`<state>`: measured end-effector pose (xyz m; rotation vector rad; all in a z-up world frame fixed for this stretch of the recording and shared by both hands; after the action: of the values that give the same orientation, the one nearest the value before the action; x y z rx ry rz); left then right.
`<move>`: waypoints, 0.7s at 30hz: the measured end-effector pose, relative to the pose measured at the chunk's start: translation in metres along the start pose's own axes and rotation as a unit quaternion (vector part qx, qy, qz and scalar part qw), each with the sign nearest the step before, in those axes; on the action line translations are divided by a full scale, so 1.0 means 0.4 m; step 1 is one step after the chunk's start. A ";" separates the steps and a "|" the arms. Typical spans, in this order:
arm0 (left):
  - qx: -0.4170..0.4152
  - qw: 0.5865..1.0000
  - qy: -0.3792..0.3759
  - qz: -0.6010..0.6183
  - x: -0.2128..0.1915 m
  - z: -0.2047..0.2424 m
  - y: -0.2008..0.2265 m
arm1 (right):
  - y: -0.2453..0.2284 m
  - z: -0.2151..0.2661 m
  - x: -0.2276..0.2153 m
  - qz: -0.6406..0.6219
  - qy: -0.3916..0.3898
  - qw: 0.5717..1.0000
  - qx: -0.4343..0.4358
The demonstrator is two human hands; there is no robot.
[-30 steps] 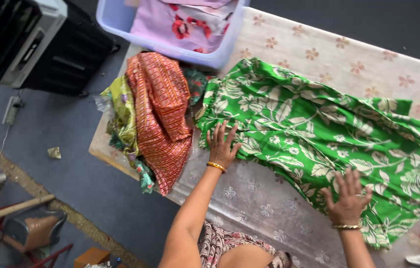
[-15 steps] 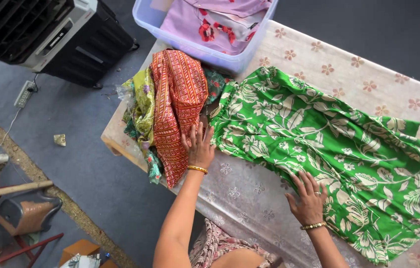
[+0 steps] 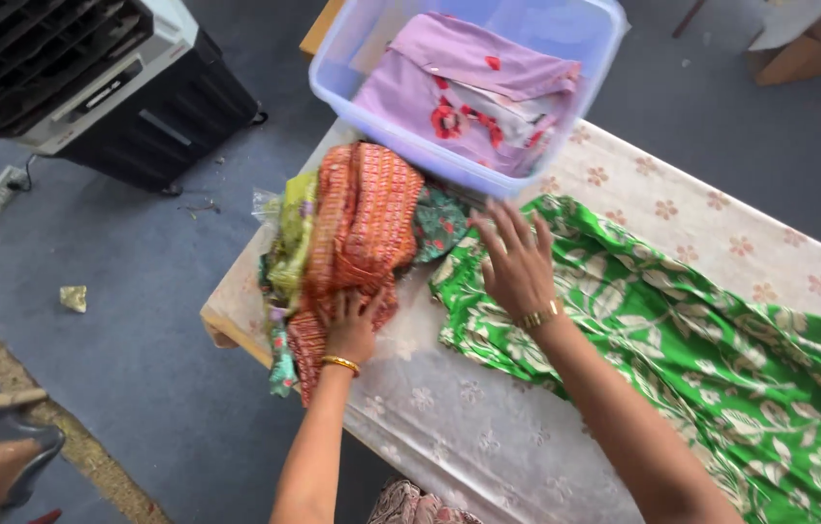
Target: Folding various items of clothing and placing them into a plastic storage container.
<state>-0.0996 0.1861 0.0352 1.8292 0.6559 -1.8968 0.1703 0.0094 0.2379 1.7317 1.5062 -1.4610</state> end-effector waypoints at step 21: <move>0.051 0.974 -0.063 0.214 0.019 -0.028 -0.023 | 0.013 -0.484 -0.018 0.092 -0.011 0.995 -0.045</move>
<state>-0.0964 0.2002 0.0279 1.7215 0.1076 -1.7572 0.2586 0.1651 0.3127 1.7436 1.3404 -1.2959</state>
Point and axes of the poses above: each hand's wrist, its own z-axis away from the middle knuckle, its own x-axis out of the palm, y = z × x, the point moved 3 cm from there along -z, towards the middle knuckle, and after that the axes turned 3 degrees about -z, right-handed, at the moved point
